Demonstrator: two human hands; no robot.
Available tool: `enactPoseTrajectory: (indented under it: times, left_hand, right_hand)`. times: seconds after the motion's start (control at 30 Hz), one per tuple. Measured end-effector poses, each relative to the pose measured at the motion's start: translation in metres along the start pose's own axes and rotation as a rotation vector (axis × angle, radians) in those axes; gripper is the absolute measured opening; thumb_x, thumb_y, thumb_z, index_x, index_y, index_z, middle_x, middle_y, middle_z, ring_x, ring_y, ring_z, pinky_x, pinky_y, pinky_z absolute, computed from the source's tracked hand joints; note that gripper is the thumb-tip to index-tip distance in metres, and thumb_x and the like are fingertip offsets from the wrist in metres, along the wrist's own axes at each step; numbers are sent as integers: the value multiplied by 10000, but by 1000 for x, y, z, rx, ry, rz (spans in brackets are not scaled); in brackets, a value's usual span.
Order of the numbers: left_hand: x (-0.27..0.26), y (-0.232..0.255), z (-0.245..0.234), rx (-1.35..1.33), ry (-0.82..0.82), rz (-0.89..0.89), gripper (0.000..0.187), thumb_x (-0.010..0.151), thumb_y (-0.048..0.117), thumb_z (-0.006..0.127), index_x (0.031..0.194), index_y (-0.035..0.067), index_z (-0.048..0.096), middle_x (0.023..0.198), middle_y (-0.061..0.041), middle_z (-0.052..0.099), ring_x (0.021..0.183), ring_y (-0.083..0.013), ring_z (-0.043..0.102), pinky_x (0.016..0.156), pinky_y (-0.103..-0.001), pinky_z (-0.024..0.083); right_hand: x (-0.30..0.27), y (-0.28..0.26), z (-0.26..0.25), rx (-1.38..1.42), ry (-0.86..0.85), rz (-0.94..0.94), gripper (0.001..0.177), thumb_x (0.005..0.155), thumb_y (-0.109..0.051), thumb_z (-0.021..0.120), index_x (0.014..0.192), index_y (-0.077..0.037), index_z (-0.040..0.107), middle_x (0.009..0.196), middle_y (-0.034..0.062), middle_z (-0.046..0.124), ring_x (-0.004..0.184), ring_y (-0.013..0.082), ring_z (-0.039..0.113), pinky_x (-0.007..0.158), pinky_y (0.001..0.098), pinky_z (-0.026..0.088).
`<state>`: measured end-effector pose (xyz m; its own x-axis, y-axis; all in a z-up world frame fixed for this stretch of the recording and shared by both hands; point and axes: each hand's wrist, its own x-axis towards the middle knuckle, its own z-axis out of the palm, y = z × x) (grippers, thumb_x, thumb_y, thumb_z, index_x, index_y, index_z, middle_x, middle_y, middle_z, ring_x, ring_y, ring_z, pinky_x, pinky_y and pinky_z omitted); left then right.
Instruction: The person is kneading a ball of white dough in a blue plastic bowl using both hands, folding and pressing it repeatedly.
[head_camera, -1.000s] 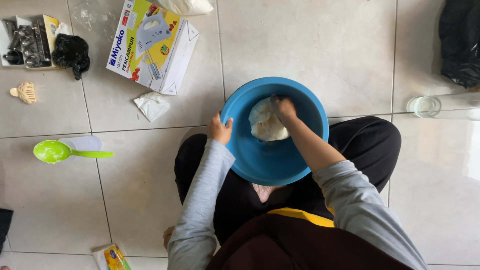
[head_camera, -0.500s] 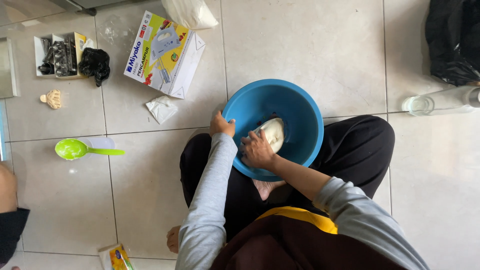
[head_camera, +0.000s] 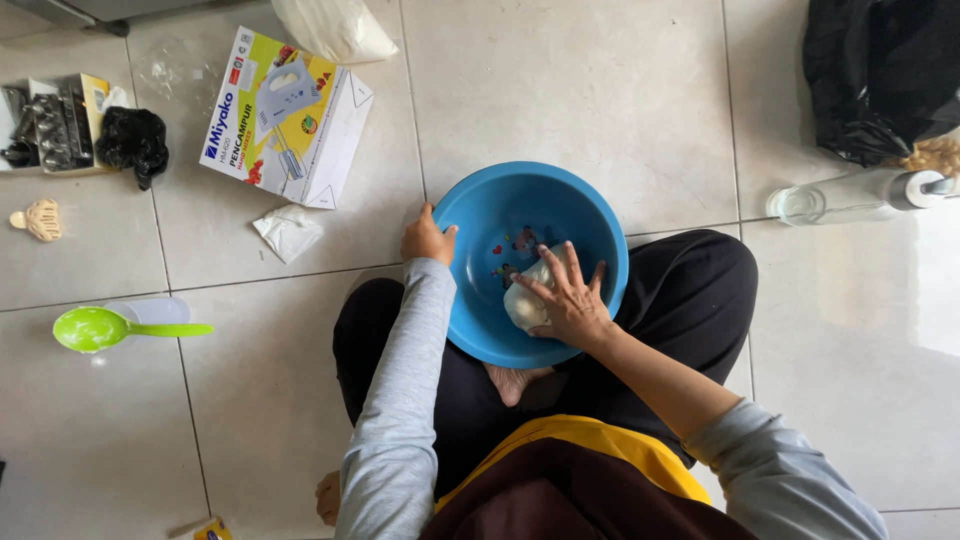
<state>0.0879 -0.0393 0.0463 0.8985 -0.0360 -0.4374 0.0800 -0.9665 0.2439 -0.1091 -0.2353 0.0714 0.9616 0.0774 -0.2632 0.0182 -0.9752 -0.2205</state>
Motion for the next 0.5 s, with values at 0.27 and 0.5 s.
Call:
enactPoseTrajectory:
  times: [0.27,0.5]
  left_hand:
    - [6,-5,11,25,48,-9,518,949,409,719,1345,101,592,1152,-177,752,1030,-350,747,837,-526,637]
    - [-2,-6,9,1,93,48,496,982,371,693,1352,56,595,1178,-178,747,1037,-375,739,852,-529,622]
  right_hand:
    - [90,-29,54,127,-70,-16,649,753,-852,594,1228,-414,649,1297,36,542,1411,430,385,827,825,389]
    - [152,-26,67,179,130,28,537,858,-797,518,991,-331,748,970,-45,682,1006,230,623,848,638,429]
